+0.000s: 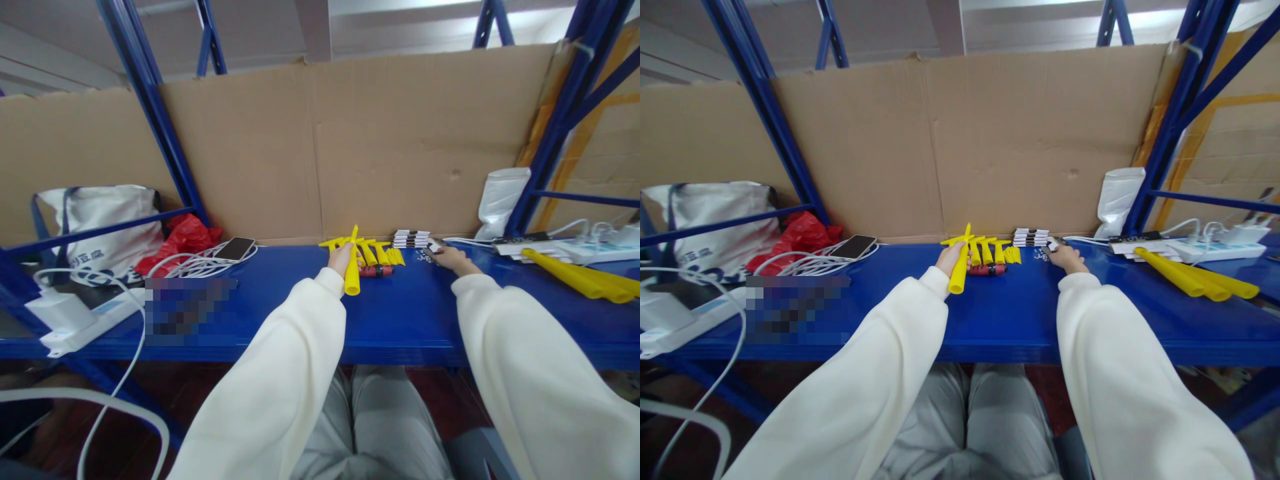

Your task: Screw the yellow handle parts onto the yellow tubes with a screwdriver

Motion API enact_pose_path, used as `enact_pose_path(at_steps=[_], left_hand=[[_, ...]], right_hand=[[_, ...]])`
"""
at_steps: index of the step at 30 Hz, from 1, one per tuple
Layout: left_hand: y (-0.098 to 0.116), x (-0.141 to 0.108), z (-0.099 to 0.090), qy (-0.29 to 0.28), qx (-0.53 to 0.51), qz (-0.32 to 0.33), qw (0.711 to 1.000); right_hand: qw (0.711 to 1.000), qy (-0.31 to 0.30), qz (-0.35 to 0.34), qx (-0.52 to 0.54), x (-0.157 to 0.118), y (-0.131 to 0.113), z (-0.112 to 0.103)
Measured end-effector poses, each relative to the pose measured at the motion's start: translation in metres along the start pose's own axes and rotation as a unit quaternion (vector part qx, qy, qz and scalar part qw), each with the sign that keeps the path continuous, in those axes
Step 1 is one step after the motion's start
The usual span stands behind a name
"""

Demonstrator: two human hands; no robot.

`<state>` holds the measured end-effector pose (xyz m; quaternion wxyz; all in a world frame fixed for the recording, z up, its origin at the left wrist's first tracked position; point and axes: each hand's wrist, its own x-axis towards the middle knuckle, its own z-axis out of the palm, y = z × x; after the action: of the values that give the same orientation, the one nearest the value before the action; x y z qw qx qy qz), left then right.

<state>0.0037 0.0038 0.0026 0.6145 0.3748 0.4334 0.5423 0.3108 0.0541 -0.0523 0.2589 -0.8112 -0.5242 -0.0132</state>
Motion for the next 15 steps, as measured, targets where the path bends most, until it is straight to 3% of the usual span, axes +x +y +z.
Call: enact_pose_path(at_steps=[2, 5, 8, 12, 15], left_hand=[[0.002, -0.001, 0.0, 0.004, 0.009, -0.007, 1.0], [0.003, -0.002, 0.001, 0.009, 0.015, -0.012, 1.0], [0.002, 0.0, 0.0, 0.004, 0.012, -0.006, 1.0], [-0.001, 0.003, 0.0, -0.005, 0.014, -0.004, 1.0], [-0.001, 0.003, 0.0, -0.008, 0.022, -0.006, 1.0]], right_hand=[[0.999, -0.001, 0.03, -0.024, -0.008, -0.009, -0.007], [0.999, 0.035, -0.012, -0.032, -0.016, -0.023, -0.018], [0.99, 0.042, -0.135, -0.005, -0.02, -0.039, -0.021], [0.932, -0.007, -0.359, 0.05, -0.03, -0.064, -0.012], [0.902, -0.057, -0.426, 0.047, -0.041, -0.076, -0.005]])
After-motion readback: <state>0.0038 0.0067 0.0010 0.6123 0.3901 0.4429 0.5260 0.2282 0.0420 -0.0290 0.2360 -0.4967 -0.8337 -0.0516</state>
